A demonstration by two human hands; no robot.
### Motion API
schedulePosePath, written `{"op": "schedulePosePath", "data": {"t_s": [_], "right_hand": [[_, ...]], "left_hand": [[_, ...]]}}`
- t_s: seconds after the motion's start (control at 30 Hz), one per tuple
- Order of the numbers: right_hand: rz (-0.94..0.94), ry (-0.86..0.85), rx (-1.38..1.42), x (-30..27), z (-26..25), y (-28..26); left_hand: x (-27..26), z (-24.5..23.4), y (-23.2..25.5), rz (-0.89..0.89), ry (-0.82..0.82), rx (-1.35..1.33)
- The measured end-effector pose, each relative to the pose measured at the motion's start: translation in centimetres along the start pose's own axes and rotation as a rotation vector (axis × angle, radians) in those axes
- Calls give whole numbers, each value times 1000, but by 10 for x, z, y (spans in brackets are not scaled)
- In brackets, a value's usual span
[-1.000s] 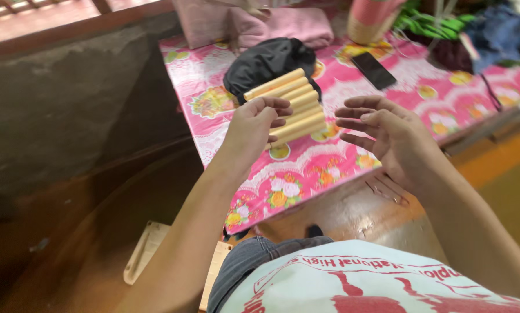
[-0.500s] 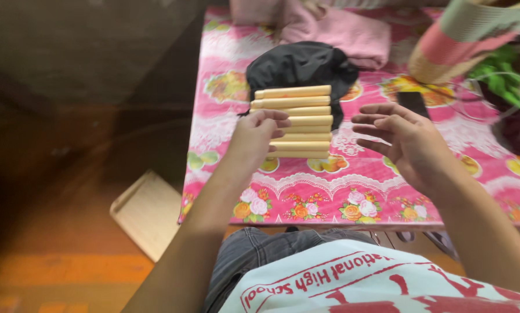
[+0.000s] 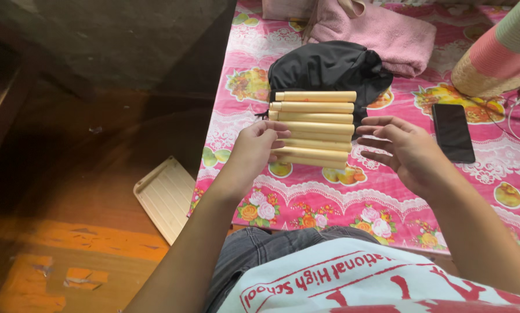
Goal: The person sits on the floor and inserts cylindrical legs into the holes of a plastic stool base. They repeatedly pick up legs from a nearby bed, insert them into the base, and place the assembled stool on a wooden bench. The person handles the stool base and legs by hand without using tools.
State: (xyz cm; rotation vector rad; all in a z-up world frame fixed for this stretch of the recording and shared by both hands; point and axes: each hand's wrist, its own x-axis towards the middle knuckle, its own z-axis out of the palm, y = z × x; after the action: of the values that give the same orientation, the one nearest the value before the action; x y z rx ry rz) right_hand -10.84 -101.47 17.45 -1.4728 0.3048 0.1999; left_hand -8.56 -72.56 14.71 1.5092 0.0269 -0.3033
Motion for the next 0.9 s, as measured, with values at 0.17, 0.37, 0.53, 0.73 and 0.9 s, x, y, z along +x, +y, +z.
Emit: {"op": "schedulePosePath", "data": {"t_s": [0.17,0.37,0.53,0.73,0.9], "right_hand": [[49,5,12,28,-1,-4],[141,66,69,85,-11,-6],[239,55,200,152,-30,7],[358,54,160,227,-54,41],[395,70,186,258,-60,57]], "left_hand": [[50,-7,-12,-75,5,-7],[140,-25,-53,-224,59,53],[221,-39,-85,-125,66,160],[271,-44,-96,-153,77,326],[285,-40,-92,-223,60,348]]}}
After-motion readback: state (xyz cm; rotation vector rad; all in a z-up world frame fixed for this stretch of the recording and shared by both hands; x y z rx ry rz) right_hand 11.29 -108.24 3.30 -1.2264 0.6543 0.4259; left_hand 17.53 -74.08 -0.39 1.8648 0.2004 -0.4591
